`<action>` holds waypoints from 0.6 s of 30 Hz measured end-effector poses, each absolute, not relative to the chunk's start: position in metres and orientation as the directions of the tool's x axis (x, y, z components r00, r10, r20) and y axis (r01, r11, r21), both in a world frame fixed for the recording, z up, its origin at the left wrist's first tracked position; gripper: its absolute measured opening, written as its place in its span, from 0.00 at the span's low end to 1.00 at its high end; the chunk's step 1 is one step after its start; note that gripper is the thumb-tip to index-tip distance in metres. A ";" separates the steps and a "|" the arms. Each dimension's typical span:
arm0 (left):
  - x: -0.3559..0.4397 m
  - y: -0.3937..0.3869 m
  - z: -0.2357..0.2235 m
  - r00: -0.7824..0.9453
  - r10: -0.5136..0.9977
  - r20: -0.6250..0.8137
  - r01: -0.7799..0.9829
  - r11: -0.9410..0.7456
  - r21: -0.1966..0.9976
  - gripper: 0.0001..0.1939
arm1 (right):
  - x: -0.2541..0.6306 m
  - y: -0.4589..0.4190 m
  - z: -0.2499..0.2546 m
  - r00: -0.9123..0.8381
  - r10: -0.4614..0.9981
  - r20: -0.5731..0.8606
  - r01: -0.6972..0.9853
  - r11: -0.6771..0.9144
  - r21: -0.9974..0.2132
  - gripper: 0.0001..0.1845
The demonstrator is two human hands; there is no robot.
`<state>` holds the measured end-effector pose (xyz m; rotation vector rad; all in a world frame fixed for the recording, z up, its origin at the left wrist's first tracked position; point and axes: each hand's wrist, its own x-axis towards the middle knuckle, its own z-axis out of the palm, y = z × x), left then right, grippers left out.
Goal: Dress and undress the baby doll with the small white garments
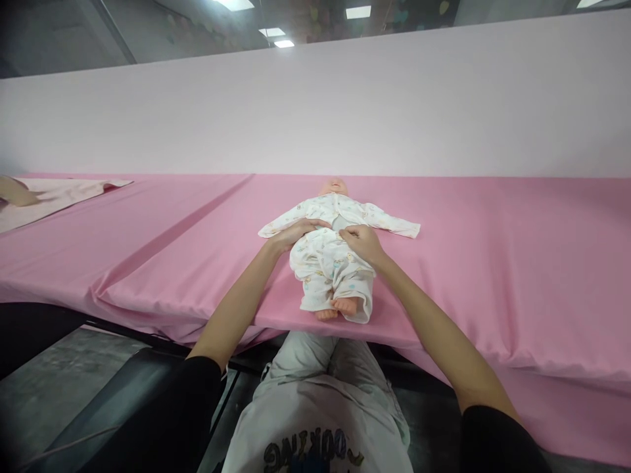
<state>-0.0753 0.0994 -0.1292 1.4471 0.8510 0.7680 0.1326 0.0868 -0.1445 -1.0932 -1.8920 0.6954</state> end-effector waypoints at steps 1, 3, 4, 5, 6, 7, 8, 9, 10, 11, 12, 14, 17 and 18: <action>-0.075 0.098 -0.128 0.522 0.852 -0.031 0.069 -0.006 0.998 0.17 | 0.131 0.085 -0.144 -0.296 0.874 0.385 0.416 0.481 -0.772 0.16; -0.075 0.096 -0.126 0.541 0.840 -0.042 0.088 -0.007 0.996 0.17 | 0.130 0.083 -0.144 -0.336 0.860 0.383 0.375 0.496 -0.783 0.10; -0.075 0.095 -0.125 0.552 0.832 -0.049 0.093 -0.003 0.996 0.17 | 0.130 0.082 -0.144 -0.369 0.852 0.373 0.343 0.497 -0.797 0.08; -0.075 0.094 -0.124 0.567 0.822 -0.053 0.093 0.000 0.996 0.17 | 0.129 0.080 -0.143 -0.413 0.839 0.354 0.309 0.495 -0.812 0.08; -0.076 0.094 -0.124 0.582 0.812 -0.053 0.091 0.000 0.996 0.17 | 0.129 0.079 -0.142 -0.465 0.822 0.329 0.276 0.488 -0.828 0.08; -0.076 0.094 -0.124 0.597 0.800 -0.049 0.088 -0.005 0.996 0.17 | 0.129 0.077 -0.141 -0.518 0.803 0.295 0.252 0.473 -0.844 0.10; -0.076 0.094 -0.124 0.611 0.791 -0.044 0.088 -0.012 0.996 0.17 | 0.129 0.076 -0.139 -0.565 0.784 0.258 0.236 0.453 -0.860 0.11; -0.077 0.094 -0.124 0.620 0.784 -0.039 0.089 -0.021 0.996 0.18 | 0.129 0.075 -0.137 -0.599 0.769 0.223 0.232 0.434 -0.871 0.12; -0.077 0.095 -0.124 0.625 0.780 -0.034 0.091 -0.030 0.995 0.18 | 0.129 0.074 -0.135 -0.615 0.762 0.201 0.237 0.422 -0.875 0.12; -0.078 0.096 -0.125 0.627 0.779 -0.031 0.094 -0.036 0.995 0.18 | 0.130 0.074 -0.134 -0.612 0.765 0.199 0.244 0.422 -0.873 0.11; -0.078 0.097 -0.126 0.626 0.779 -0.031 0.098 -0.039 0.994 0.17 | 0.130 0.074 -0.132 -0.596 0.774 0.215 0.246 0.430 -0.869 0.10; -0.079 0.099 -0.128 0.618 0.785 -0.042 0.110 -0.033 0.993 0.15 | 0.132 0.076 -0.130 -0.551 0.792 0.264 0.235 0.450 -0.861 0.06; -0.080 0.101 -0.131 0.596 0.800 -0.071 0.144 -0.019 0.989 0.13 | 0.134 0.079 -0.130 -0.523 0.798 0.299 0.196 0.454 -0.869 0.11; -0.081 0.101 -0.131 0.592 0.802 -0.075 0.152 -0.020 0.988 0.12 | 0.134 0.080 -0.130 -0.513 0.803 0.303 0.183 0.448 -0.875 0.13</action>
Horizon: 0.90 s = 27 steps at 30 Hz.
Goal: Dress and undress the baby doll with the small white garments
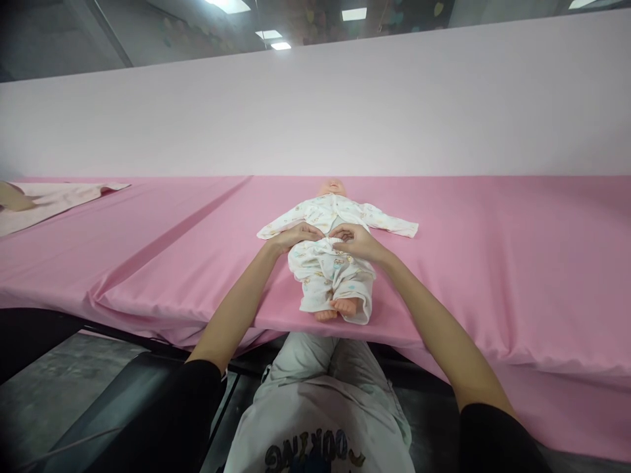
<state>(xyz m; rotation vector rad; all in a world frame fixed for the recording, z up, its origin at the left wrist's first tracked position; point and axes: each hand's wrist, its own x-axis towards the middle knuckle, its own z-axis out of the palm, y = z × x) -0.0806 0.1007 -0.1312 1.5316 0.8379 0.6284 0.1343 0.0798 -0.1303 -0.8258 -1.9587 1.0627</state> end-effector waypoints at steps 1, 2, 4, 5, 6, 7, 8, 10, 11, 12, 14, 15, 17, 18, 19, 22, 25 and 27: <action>-0.081 0.100 -0.131 0.593 0.802 -0.077 0.157 -0.021 0.987 0.12 | 0.135 0.081 -0.131 -0.494 0.812 0.311 0.171 0.441 -0.881 0.14; -0.080 0.099 -0.130 0.599 0.797 -0.078 0.158 -0.022 0.987 0.11 | 0.135 0.082 -0.132 -0.465 0.824 0.323 0.155 0.435 -0.887 0.14; -0.081 0.096 -0.127 0.624 0.776 -0.088 0.159 -0.016 0.987 0.11 | 0.134 0.084 -0.134 -0.388 0.849 0.359 0.116 0.431 -0.895 0.14; -0.081 0.094 -0.125 0.642 0.760 -0.097 0.166 -0.014 0.986 0.12 | 0.134 0.085 -0.135 -0.347 0.856 0.383 0.100 0.440 -0.892 0.13; -0.082 0.092 -0.122 0.662 0.741 -0.112 0.181 -0.014 0.983 0.12 | 0.134 0.086 -0.135 -0.308 0.859 0.410 0.093 0.456 -0.885 0.13; -0.084 0.091 -0.119 0.684 0.718 -0.131 0.207 -0.018 0.978 0.12 | 0.134 0.087 -0.135 -0.274 0.858 0.434 0.095 0.473 -0.876 0.12; -0.087 0.090 -0.116 0.704 0.692 -0.157 0.241 -0.025 0.970 0.13 | 0.135 0.088 -0.134 -0.250 0.856 0.452 0.103 0.488 -0.867 0.11; -0.094 0.091 -0.112 0.729 0.650 -0.216 0.321 -0.045 0.946 0.13 | 0.138 0.090 -0.131 -0.223 0.855 0.468 0.121 0.501 -0.857 0.08; -0.098 0.092 -0.111 0.719 0.657 -0.229 0.351 -0.059 0.934 0.13 | 0.140 0.091 -0.130 -0.210 0.859 0.466 0.125 0.497 -0.859 0.07; -0.102 0.094 -0.111 0.687 0.693 -0.218 0.366 -0.071 0.928 0.14 | 0.142 0.093 -0.129 -0.192 0.868 0.457 0.122 0.483 -0.867 0.06; -0.107 0.099 -0.114 0.563 0.815 -0.133 0.345 -0.086 0.935 0.17 | 0.147 0.097 -0.129 -0.155 0.894 0.420 0.113 0.438 -0.892 0.06; -0.108 0.102 -0.117 0.485 0.871 -0.080 0.320 -0.091 0.943 0.19 | 0.149 0.099 -0.130 -0.148 0.906 0.397 0.117 0.415 -0.902 0.07; -0.106 0.105 -0.121 0.377 0.926 -0.009 0.280 -0.104 0.954 0.20 | 0.151 0.102 -0.135 -0.194 0.914 0.356 0.182 0.391 -0.902 0.10; -0.104 0.106 -0.123 0.365 0.931 0.012 0.273 -0.119 0.955 0.18 | 0.150 0.102 -0.138 -0.241 0.907 0.345 0.241 0.400 -0.884 0.11; -0.102 0.106 -0.124 0.371 0.928 0.032 0.274 -0.142 0.951 0.16 | 0.149 0.102 -0.141 -0.290 0.895 0.341 0.304 0.423 -0.853 0.11; -0.096 0.102 -0.123 0.417 0.907 0.051 0.319 -0.199 0.927 0.15 | 0.141 0.097 -0.148 -0.391 0.842 0.371 0.453 0.527 -0.719 0.12; -0.093 0.094 -0.118 0.457 0.889 0.014 0.414 -0.227 0.881 0.15 | 0.132 0.088 -0.149 -0.374 0.809 0.453 0.484 0.587 -0.649 0.13; -0.093 0.090 -0.114 0.532 0.847 -0.011 0.447 -0.270 0.853 0.13 | 0.127 0.085 -0.148 -0.324 0.799 0.506 0.439 0.601 -0.667 0.13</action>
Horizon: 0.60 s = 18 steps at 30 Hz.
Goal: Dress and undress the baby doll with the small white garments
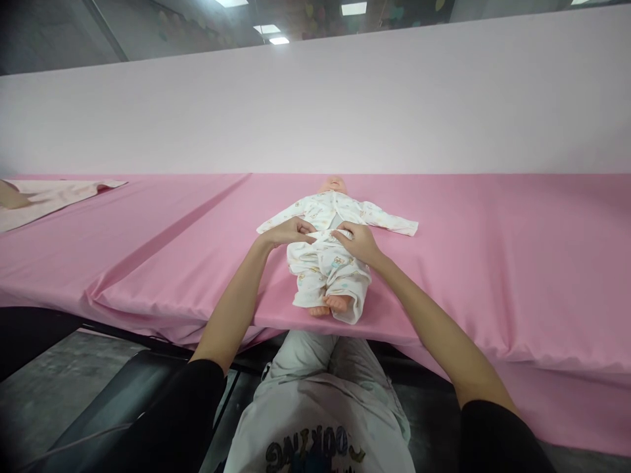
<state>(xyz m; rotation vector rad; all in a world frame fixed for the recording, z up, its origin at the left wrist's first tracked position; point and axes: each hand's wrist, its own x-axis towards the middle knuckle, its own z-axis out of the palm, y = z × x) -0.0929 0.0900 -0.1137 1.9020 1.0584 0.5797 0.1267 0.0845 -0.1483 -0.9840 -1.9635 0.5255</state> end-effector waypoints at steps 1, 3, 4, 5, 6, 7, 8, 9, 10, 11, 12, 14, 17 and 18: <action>-0.093 0.089 -0.112 0.583 0.812 -0.030 0.443 -0.287 0.849 0.12 | 0.125 0.084 -0.148 -0.301 0.798 0.523 0.405 0.603 -0.687 0.14; -0.096 0.089 -0.111 0.670 0.738 -0.079 0.409 -0.278 0.869 0.12 | 0.125 0.087 -0.149 -0.255 0.804 0.537 0.345 0.595 -0.726 0.15; -0.098 0.090 -0.112 0.690 0.716 -0.102 0.388 -0.247 0.888 0.13 | 0.127 0.090 -0.150 -0.231 0.811 0.538 0.327 0.585 -0.742 0.16; -0.101 0.093 -0.114 0.693 0.710 -0.126 0.368 -0.199 0.908 0.13 | 0.130 0.094 -0.151 -0.203 0.821 0.534 0.319 0.571 -0.756 0.16; -0.105 0.096 -0.117 0.685 0.713 -0.150 0.348 -0.139 0.927 0.12 | 0.134 0.099 -0.153 -0.174 0.832 0.526 0.320 0.553 -0.769 0.17; -0.108 0.100 -0.122 0.670 0.720 -0.179 0.327 -0.070 0.942 0.12 | 0.138 0.104 -0.156 -0.146 0.844 0.515 0.327 0.533 -0.781 0.18; -0.112 0.103 -0.126 0.653 0.728 -0.209 0.306 -0.001 0.952 0.12 | 0.142 0.109 -0.159 -0.125 0.857 0.500 0.336 0.510 -0.792 0.19; -0.115 0.107 -0.131 0.635 0.737 -0.232 0.281 0.059 0.958 0.12 | 0.147 0.113 -0.162 -0.116 0.871 0.478 0.343 0.487 -0.804 0.20; -0.118 0.110 -0.136 0.618 0.747 -0.244 0.253 0.105 0.962 0.12 | 0.150 0.117 -0.165 -0.117 0.884 0.453 0.344 0.463 -0.817 0.22; -0.120 0.112 -0.140 0.603 0.760 -0.241 0.219 0.133 0.967 0.12 | 0.153 0.121 -0.168 -0.127 0.897 0.423 0.342 0.440 -0.830 0.23; -0.122 0.114 -0.143 0.587 0.779 -0.221 0.179 0.142 0.974 0.12 | 0.156 0.123 -0.170 -0.146 0.909 0.390 0.334 0.416 -0.846 0.24; -0.123 0.115 -0.147 0.532 0.833 -0.149 0.100 0.114 0.989 0.12 | 0.159 0.127 -0.173 -0.186 0.927 0.325 0.300 0.368 -0.880 0.28; -0.119 0.116 -0.147 0.382 0.924 -0.026 0.049 0.007 0.999 0.12 | 0.163 0.132 -0.175 -0.200 0.952 0.233 0.244 0.279 -0.929 0.29; -0.117 0.117 -0.147 0.323 0.946 0.012 0.056 -0.032 0.998 0.12 | 0.164 0.133 -0.175 -0.188 0.961 0.204 0.222 0.244 -0.944 0.29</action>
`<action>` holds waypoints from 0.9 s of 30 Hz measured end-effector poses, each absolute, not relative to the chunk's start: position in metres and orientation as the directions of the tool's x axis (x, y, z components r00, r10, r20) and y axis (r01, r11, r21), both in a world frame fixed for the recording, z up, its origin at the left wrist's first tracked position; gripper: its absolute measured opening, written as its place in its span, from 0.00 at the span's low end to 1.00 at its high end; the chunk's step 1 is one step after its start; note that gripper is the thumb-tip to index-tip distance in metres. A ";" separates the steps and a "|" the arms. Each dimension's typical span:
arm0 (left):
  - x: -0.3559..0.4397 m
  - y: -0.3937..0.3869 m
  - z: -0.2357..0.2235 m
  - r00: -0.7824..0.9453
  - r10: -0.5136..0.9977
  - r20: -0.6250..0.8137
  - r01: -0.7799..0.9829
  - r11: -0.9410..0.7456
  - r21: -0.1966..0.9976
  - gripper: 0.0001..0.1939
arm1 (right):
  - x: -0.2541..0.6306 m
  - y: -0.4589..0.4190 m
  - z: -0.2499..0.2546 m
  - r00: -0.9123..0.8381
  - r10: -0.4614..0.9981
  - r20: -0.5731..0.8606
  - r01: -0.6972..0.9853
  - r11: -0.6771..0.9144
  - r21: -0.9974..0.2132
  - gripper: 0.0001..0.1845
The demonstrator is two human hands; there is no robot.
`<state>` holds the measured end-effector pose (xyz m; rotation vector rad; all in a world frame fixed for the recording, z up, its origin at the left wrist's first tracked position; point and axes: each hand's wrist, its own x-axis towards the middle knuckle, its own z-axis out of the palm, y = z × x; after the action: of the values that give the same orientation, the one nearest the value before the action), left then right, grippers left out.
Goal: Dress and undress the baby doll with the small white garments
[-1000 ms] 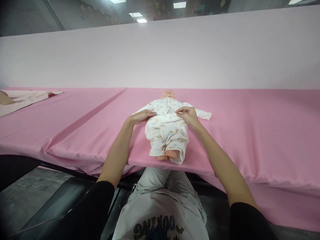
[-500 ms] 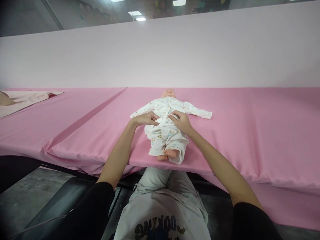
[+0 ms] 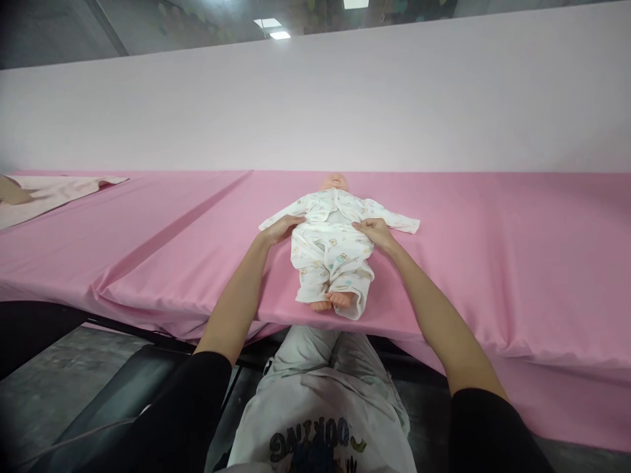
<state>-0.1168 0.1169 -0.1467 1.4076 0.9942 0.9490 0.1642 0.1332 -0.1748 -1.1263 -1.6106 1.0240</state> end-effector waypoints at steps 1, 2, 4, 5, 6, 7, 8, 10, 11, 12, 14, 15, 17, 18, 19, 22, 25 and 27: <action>-0.114 0.117 -0.147 0.271 0.962 0.047 0.073 -0.069 0.995 0.11 | 0.165 0.135 -0.175 -0.170 0.969 0.181 0.202 0.214 -0.956 0.28; -0.111 0.118 -0.147 0.225 0.971 0.078 0.096 -0.102 0.990 0.11 | 0.165 0.136 -0.175 -0.156 0.974 0.165 0.186 0.193 -0.963 0.27; -0.105 0.119 -0.149 0.155 0.980 0.128 0.156 -0.152 0.976 0.12 | 0.165 0.136 -0.174 -0.133 0.977 0.169 0.195 0.193 -0.962 0.25; -0.102 0.119 -0.150 0.130 0.980 0.149 0.190 -0.172 0.967 0.13 | 0.164 0.135 -0.174 -0.124 0.974 0.189 0.221 0.212 -0.952 0.24; -0.099 0.120 -0.151 0.110 0.979 0.171 0.223 -0.192 0.956 0.13 | 0.162 0.133 -0.174 -0.117 0.968 0.220 0.254 0.243 -0.936 0.23; -0.097 0.120 -0.152 0.093 0.975 0.202 0.255 -0.219 0.942 0.12 | 0.160 0.130 -0.174 -0.115 0.958 0.262 0.289 0.285 -0.914 0.23; -0.095 0.121 -0.153 0.078 0.967 0.244 0.289 -0.256 0.922 0.12 | 0.158 0.127 -0.174 -0.115 0.943 0.311 0.322 0.332 -0.886 0.22; -0.093 0.123 -0.154 0.052 0.932 0.358 0.362 -0.352 0.863 0.14 | 0.154 0.122 -0.175 -0.121 0.903 0.413 0.388 0.426 -0.818 0.20; -0.092 0.124 -0.155 0.039 0.909 0.414 0.397 -0.394 0.829 0.18 | 0.153 0.119 -0.176 -0.126 0.876 0.465 0.429 0.471 -0.771 0.19; -0.091 0.125 -0.156 0.023 0.886 0.463 0.429 -0.427 0.796 0.22 | 0.151 0.117 -0.176 -0.129 0.844 0.520 0.475 0.513 -0.715 0.18; -0.089 0.126 -0.157 -0.009 0.852 0.523 0.477 -0.456 0.751 0.27 | 0.148 0.116 -0.178 -0.152 0.767 0.624 0.557 0.588 -0.587 0.16; -0.088 0.126 -0.158 -0.014 0.847 0.532 0.487 -0.459 0.743 0.28 | 0.147 0.117 -0.179 -0.178 0.732 0.657 0.585 0.616 -0.528 0.16; -0.085 0.126 -0.159 -0.017 0.851 0.526 0.487 -0.452 0.747 0.22 | 0.146 0.119 -0.180 -0.245 0.709 0.661 0.605 0.644 -0.467 0.18; -0.083 0.125 -0.160 -0.021 0.856 0.517 0.487 -0.443 0.752 0.18 | 0.146 0.120 -0.181 -0.280 0.717 0.639 0.605 0.648 -0.462 0.19; -0.081 0.125 -0.160 -0.032 0.859 0.511 0.489 -0.433 0.757 0.14 | 0.146 0.122 -0.182 -0.308 0.729 0.612 0.606 0.646 -0.464 0.20; -0.079 0.125 -0.161 -0.108 0.842 0.529 0.493 -0.417 0.764 0.10 | 0.147 0.127 -0.183 -0.300 0.764 0.571 0.623 0.610 -0.490 0.22; -0.083 0.131 -0.161 -0.293 0.808 0.511 0.408 -0.378 0.831 0.11 | 0.151 0.131 -0.182 -0.174 0.779 0.602 0.638 0.555 -0.534 0.24; -0.089 0.136 -0.161 -0.495 0.764 0.414 0.282 -0.309 0.908 0.10 | 0.154 0.132 -0.180 -0.068 0.776 0.627 0.618 0.527 -0.584 0.22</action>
<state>-0.0889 0.1363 -0.1611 1.3214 1.5766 1.8617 0.1538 0.1318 -0.1800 -1.1671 -1.7674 0.1981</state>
